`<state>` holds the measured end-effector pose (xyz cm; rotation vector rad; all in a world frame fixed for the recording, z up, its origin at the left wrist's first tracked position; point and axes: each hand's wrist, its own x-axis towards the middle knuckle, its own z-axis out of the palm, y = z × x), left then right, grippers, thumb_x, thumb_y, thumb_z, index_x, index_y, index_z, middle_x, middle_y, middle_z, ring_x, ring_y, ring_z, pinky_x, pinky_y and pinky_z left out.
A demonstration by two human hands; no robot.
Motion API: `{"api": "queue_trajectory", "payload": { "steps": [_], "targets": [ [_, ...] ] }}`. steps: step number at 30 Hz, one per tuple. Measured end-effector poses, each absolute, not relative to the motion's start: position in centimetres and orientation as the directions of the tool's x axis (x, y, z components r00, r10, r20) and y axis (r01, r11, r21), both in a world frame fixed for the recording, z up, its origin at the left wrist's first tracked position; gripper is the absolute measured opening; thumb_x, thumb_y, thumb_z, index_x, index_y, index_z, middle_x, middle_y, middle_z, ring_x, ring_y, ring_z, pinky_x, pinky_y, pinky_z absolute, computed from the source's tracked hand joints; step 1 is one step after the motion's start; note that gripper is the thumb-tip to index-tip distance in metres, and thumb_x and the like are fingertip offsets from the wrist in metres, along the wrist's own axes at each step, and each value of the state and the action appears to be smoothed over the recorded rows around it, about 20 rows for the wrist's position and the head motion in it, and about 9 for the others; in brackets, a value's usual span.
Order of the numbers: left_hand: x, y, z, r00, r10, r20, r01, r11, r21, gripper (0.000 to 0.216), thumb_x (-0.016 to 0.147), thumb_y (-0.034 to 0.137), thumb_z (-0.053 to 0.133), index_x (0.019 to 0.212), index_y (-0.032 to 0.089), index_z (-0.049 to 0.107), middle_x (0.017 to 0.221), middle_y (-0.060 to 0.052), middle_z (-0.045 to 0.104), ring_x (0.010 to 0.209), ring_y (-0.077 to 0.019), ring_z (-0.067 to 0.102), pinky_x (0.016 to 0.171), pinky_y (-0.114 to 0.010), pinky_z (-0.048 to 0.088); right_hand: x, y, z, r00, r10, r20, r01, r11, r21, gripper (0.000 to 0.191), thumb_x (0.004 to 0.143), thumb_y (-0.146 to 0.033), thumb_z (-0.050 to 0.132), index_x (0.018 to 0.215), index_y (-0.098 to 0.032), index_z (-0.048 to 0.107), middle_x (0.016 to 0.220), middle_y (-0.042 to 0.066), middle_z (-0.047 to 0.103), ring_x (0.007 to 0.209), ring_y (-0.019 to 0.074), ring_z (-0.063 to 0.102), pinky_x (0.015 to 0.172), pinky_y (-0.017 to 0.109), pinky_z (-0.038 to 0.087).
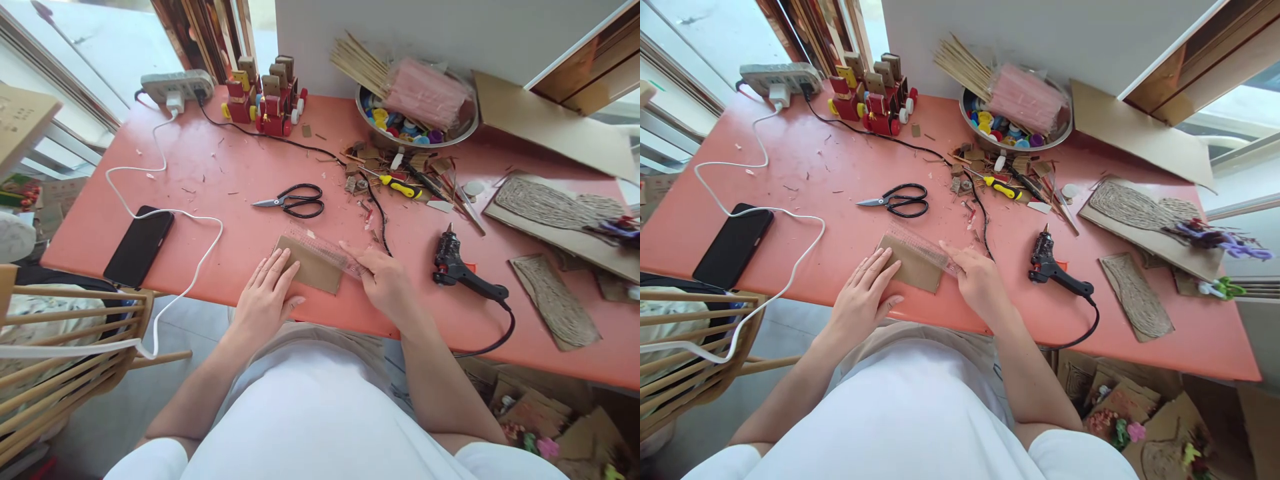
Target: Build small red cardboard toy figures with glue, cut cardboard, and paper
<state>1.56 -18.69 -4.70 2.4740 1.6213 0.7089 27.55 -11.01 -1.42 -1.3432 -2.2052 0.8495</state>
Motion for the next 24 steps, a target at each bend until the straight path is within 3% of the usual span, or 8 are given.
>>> {"api": "queue_trajectory", "payload": {
  "steps": [4, 9, 17, 24],
  "targets": [
    [1.41, -18.76, -4.25, 0.338, 0.859, 0.384, 0.802, -0.476, 0.360, 0.040, 0.108, 0.030, 0.053, 0.146, 0.020, 0.060, 0.150, -0.016, 0.069, 0.140, -0.0290, 0.066, 0.115, -0.047, 0.058, 27.63, -10.61, -1.33, -0.501, 0.865, 0.015, 0.683, 0.406, -0.607, 0.051, 0.104, -0.019, 0.042, 0.146, -0.029, 0.071, 0.093, 0.009, 0.072, 0.085, 0.0258, 0.070, 0.077, 0.038, 0.062],
    [1.18, -18.94, -4.20, 0.327, 0.864, 0.384, 0.779, -0.476, 0.408, 0.039, 0.107, 0.026, 0.054, 0.145, 0.021, 0.062, 0.147, -0.014, 0.071, 0.138, -0.0299, 0.067, 0.114, -0.049, 0.060, 27.25, -10.69, -0.85, -0.548, 0.836, 0.025, 0.706, 0.478, -0.522, 0.046, 0.104, -0.036, 0.060, 0.149, -0.029, 0.068, 0.099, 0.010, 0.065, 0.093, 0.0270, 0.069, 0.087, 0.042, 0.063],
    [1.05, -18.97, -4.11, 0.314, 0.878, 0.361, 0.789, -0.453, 0.416, 0.032, 0.107, 0.026, 0.055, 0.137, 0.022, 0.065, 0.157, -0.014, 0.063, 0.148, -0.0309, 0.058, 0.116, -0.050, 0.058, 27.14, -10.53, -1.05, -0.569, 0.820, 0.063, 0.706, 0.527, -0.473, 0.043, 0.103, -0.028, 0.058, 0.143, -0.031, 0.072, 0.103, 0.011, 0.064, 0.101, 0.0297, 0.066, 0.093, 0.048, 0.062],
    [1.10, -18.74, -4.05, 0.344, 0.888, 0.305, 0.797, -0.448, 0.405, 0.031, 0.108, 0.028, 0.051, 0.134, 0.021, 0.067, 0.156, -0.016, 0.064, 0.148, -0.0305, 0.059, 0.115, -0.048, 0.057, 26.81, -10.64, -1.24, -0.501, 0.860, 0.098, 0.722, 0.477, -0.501, 0.044, 0.103, -0.027, 0.057, 0.143, -0.034, 0.072, 0.105, 0.011, 0.063, 0.101, 0.0301, 0.065, 0.094, 0.050, 0.061]
  ]
}}
